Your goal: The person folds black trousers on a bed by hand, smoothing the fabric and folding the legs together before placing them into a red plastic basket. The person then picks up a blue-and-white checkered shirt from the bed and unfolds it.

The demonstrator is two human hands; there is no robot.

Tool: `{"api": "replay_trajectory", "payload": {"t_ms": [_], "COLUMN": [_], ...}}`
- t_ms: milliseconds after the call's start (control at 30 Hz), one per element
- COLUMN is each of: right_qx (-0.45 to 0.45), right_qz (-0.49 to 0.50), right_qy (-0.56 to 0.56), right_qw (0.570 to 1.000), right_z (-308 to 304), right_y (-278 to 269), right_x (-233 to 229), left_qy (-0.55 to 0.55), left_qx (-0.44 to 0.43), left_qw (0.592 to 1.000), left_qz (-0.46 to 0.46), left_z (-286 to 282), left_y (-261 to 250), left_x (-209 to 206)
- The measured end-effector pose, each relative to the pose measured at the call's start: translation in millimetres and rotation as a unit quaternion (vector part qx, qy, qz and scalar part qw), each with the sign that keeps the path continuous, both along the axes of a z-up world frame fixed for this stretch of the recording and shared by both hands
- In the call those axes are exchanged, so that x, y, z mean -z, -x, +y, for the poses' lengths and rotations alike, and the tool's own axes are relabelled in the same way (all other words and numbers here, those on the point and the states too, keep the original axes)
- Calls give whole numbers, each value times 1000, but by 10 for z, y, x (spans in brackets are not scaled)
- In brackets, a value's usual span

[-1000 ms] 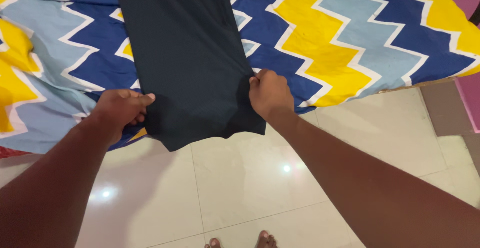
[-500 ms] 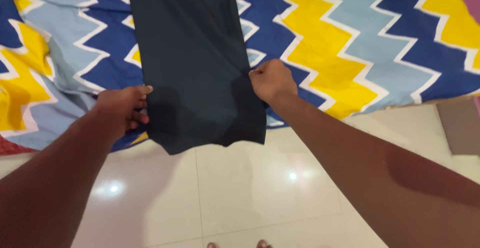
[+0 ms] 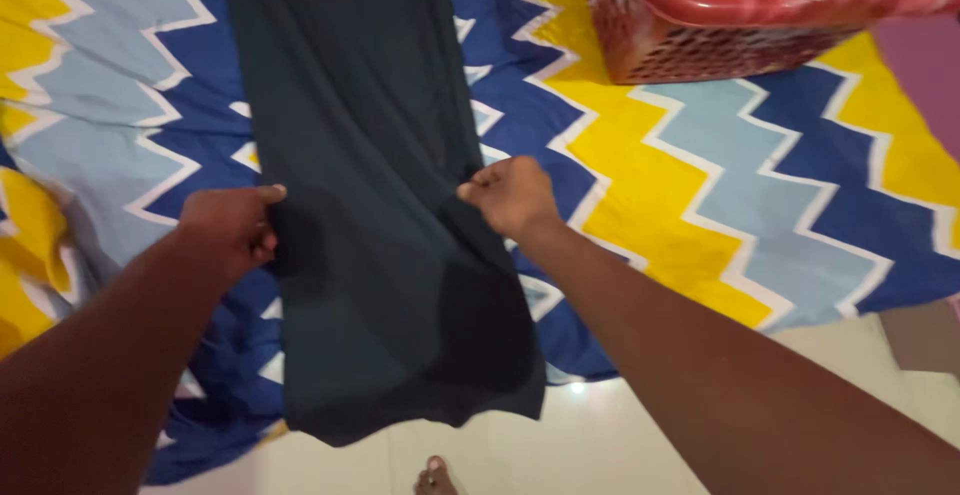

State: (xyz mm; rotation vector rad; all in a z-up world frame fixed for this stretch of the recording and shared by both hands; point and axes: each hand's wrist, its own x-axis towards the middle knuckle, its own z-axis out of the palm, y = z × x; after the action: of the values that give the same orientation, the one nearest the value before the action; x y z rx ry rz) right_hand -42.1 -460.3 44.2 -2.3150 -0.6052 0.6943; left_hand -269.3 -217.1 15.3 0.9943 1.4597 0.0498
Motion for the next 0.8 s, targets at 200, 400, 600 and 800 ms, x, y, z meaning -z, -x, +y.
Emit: {"api": "replay_trajectory", "payload": {"t_ms": [200,400,600,800], "right_qx": [55,-7,110,119], "right_qz": [23,-9,-16,13], "right_qy": [6,12,-40,-21], "right_qw": [998,1000,993,993], "right_z": [265,666,698,844], "right_y": [-167,-307,-499,-462], "right_x": [-92,-139,192,0], "left_qy": [-52,-70,-124,-196], "left_qx": [26,22,7,-6], "left_qw": [998,997,991,979], "left_qz": [-8,-6,52,60], "left_z": [261,444,410,352], "left_y": [-93,-380,-419,-522], "left_x": [-126,-212,-193,-306]}}
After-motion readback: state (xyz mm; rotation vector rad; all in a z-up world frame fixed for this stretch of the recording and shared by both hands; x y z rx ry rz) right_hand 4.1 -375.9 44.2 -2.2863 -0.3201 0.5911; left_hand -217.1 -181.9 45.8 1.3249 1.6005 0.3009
